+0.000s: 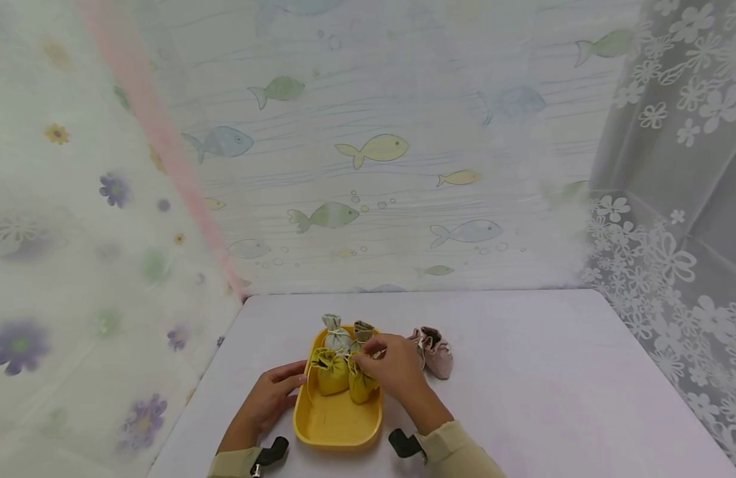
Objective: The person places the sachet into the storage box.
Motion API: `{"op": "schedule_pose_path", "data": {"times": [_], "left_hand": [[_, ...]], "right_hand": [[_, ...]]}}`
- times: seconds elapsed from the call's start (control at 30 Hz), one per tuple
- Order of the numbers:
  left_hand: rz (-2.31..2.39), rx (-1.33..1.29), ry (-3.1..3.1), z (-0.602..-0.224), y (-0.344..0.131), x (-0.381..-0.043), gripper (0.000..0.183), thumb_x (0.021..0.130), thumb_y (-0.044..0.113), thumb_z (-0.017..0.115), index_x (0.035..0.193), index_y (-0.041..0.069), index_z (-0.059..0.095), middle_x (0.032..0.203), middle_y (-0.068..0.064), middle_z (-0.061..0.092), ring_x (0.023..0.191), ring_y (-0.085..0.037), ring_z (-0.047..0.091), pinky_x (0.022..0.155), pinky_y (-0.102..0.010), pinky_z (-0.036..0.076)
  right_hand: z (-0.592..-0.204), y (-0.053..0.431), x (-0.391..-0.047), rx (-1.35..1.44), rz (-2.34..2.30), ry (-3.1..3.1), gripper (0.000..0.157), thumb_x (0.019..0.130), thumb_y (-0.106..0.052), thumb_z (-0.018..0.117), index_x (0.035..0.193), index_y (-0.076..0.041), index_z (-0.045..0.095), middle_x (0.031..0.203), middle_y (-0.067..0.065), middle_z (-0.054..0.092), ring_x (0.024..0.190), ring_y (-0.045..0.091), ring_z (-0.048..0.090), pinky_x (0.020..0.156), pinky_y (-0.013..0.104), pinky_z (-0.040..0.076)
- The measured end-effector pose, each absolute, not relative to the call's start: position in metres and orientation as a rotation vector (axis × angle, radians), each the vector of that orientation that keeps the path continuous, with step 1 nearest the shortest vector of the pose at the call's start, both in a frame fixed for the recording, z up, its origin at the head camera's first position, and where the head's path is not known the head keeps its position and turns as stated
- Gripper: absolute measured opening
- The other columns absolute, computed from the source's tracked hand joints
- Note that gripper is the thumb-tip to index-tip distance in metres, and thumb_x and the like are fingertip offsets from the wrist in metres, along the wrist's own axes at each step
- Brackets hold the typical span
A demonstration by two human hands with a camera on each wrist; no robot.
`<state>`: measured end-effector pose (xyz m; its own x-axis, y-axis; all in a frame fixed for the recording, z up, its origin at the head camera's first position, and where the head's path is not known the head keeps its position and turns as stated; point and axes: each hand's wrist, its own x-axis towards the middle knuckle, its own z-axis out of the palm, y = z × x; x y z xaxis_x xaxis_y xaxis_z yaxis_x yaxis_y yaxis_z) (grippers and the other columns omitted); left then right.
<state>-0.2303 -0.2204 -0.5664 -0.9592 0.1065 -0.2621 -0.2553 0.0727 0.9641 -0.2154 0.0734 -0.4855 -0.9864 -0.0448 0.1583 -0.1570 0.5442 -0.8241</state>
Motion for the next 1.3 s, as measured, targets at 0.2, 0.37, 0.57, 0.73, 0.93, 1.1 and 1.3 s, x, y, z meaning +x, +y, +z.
{"op": "schedule_pose_path", "data": {"times": [0.2, 0.37, 0.57, 0.73, 0.93, 1.1, 1.3], "left_hand": [[1.971, -0.153, 2.084, -0.566, -0.220, -0.230, 0.074, 0.081, 0.045, 0.086, 0.143, 0.012, 0.064, 0.151, -0.012, 0.058, 0.124, -0.021, 0.066, 0.094, -0.037, 0.061], [1.974, -0.155, 2.082, -0.565, -0.220, -0.229, 0.073, 0.081, 0.045, 0.086, 0.142, 0.012, 0.064, 0.151, -0.011, 0.058, 0.124, -0.021, 0.066, 0.094, -0.038, 0.062], [1.970, -0.155, 2.084, -0.565, -0.220, -0.229, 0.072, 0.081, 0.044, 0.086, 0.142, 0.012, 0.064, 0.150, -0.012, 0.058, 0.124, -0.022, 0.066, 0.094, -0.038, 0.062], [1.967, -0.168, 2.082, -0.567, -0.220, -0.229, 0.071, 0.081, 0.044, 0.087, 0.141, 0.013, 0.065, 0.150, -0.011, 0.059, 0.124, -0.022, 0.066, 0.093, -0.038, 0.062], [1.977, -0.159, 2.076, -0.568, -0.220, -0.230, 0.072, 0.080, 0.044, 0.086, 0.141, 0.012, 0.065, 0.149, -0.011, 0.060, 0.123, -0.022, 0.066, 0.093, -0.038, 0.062], [1.972, -0.152, 2.079, -0.568, -0.221, -0.229, 0.073, 0.080, 0.044, 0.087, 0.141, 0.011, 0.065, 0.149, -0.012, 0.059, 0.123, -0.022, 0.066, 0.093, -0.038, 0.062], [1.977, -0.153, 2.066, -0.567, -0.221, -0.229, 0.073, 0.080, 0.044, 0.087, 0.141, 0.011, 0.065, 0.150, -0.012, 0.059, 0.124, -0.022, 0.066, 0.094, -0.038, 0.062]], "right_hand": [[-0.486, 0.082, -0.216, 0.056, 1.356, -2.664, 0.031, 0.082, -0.044, 0.087, 0.105, -0.026, 0.078, 0.109, -0.006, 0.074, 0.072, 0.009, 0.061, 0.056, 0.025, 0.054], [-0.489, 0.091, -0.217, 0.071, 1.256, -2.612, 0.039, 0.082, -0.037, 0.088, 0.116, -0.021, 0.076, 0.123, 0.001, 0.070, 0.069, 0.009, 0.059, 0.054, 0.025, 0.053], [-0.496, 0.104, -0.219, 0.069, 1.121, -2.629, 0.044, 0.083, -0.033, 0.087, 0.122, -0.017, 0.075, 0.138, 0.007, 0.064, 0.106, 0.023, 0.069, 0.093, 0.048, 0.060], [-0.499, 0.112, -0.220, 0.008, 1.070, -2.694, 0.056, 0.083, -0.038, 0.085, 0.132, -0.016, 0.070, 0.148, 0.011, 0.058, 0.137, 0.036, 0.054, 0.109, 0.063, 0.047], [-0.504, 0.116, -0.220, -0.074, 1.011, -2.763, 0.073, 0.084, -0.041, 0.083, 0.148, -0.016, 0.056, 0.155, 0.015, 0.049, 0.135, 0.042, 0.054, 0.103, 0.065, 0.051], [-0.508, 0.117, -0.221, -0.124, 0.997, -2.793, 0.082, 0.084, -0.044, 0.083, 0.153, -0.015, 0.048, 0.155, 0.017, 0.048, 0.132, 0.044, 0.055, 0.100, 0.065, 0.052], [-0.512, 0.117, -0.222, -0.156, 1.010, -2.774, 0.084, 0.084, -0.046, 0.084, 0.151, -0.013, 0.048, 0.152, 0.017, 0.051, 0.131, 0.044, 0.057, 0.099, 0.064, 0.053]]}}
